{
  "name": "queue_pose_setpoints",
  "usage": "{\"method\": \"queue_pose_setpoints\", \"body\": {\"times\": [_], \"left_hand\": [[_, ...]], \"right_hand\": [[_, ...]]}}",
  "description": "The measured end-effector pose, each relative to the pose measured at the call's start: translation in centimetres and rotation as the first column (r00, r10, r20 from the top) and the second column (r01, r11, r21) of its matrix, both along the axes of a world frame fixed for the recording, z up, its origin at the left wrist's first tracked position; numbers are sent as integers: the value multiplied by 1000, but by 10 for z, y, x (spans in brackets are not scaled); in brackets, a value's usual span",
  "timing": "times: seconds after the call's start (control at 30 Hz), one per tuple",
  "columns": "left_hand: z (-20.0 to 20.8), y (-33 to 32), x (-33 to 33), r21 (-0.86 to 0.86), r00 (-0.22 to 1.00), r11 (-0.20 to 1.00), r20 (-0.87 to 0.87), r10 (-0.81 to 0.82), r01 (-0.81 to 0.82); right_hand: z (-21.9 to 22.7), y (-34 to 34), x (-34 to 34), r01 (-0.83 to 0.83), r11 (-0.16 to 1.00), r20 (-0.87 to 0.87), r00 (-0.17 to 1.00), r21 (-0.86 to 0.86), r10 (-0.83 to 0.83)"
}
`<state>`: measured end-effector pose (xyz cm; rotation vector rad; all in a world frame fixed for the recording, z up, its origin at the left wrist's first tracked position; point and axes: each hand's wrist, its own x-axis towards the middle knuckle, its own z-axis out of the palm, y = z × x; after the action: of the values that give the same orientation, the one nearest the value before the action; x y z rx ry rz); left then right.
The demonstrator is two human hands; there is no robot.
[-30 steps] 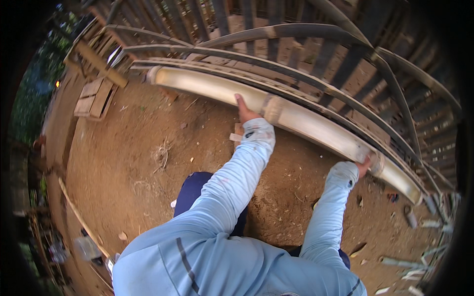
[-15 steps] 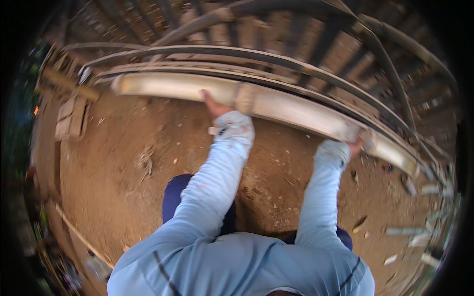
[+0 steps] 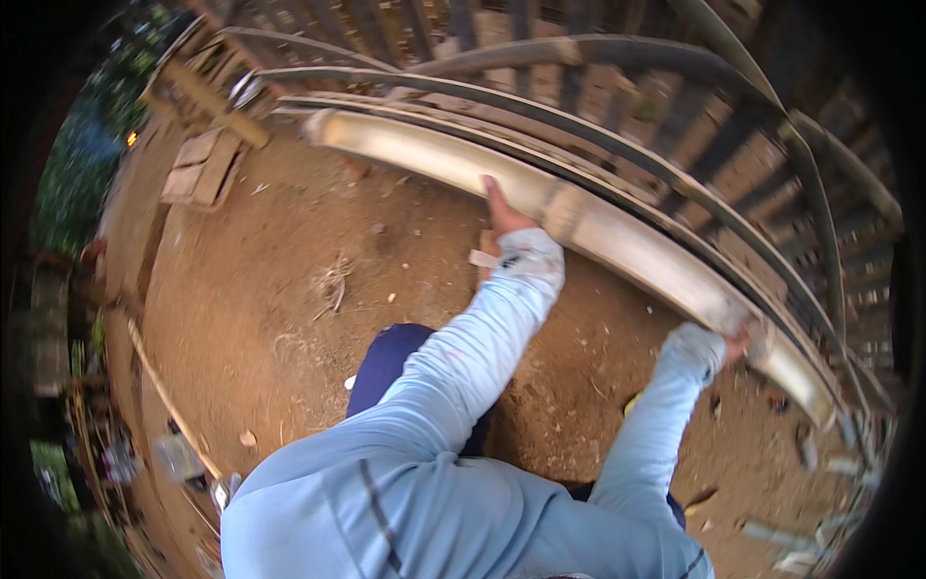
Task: The person uses a knife to shave and smooth the surface of a long bamboo pole. They repeatedly scrape the bamboo, inspect the blade, and rotate the pole to work on different sections. The person then places the finished bamboo pole onto a curved wooden rack.
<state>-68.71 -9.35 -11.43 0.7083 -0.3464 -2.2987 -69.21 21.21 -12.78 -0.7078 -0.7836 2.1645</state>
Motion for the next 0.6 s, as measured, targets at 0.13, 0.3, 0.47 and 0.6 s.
{"method": "queue_pose_setpoints", "body": {"times": [0.13,0.3,0.47,0.6], "left_hand": [[-10,-8,2,-26,1000,999,16,19,-19],[-26,-8,-1,-74,996,996,70,52,-47],[-21,-5,1,-38,998,999,-60,4,-6],[-22,-8,3,-32,995,998,-85,-59,57]], "right_hand": [[-17,16,-8,-23,999,157,987,-47,31],[-18,21,-14,22,1000,266,964,4,-22],[-20,19,-15,34,999,188,982,-16,-30],[-10,11,-9,10,1000,176,984,21,-13]]}}
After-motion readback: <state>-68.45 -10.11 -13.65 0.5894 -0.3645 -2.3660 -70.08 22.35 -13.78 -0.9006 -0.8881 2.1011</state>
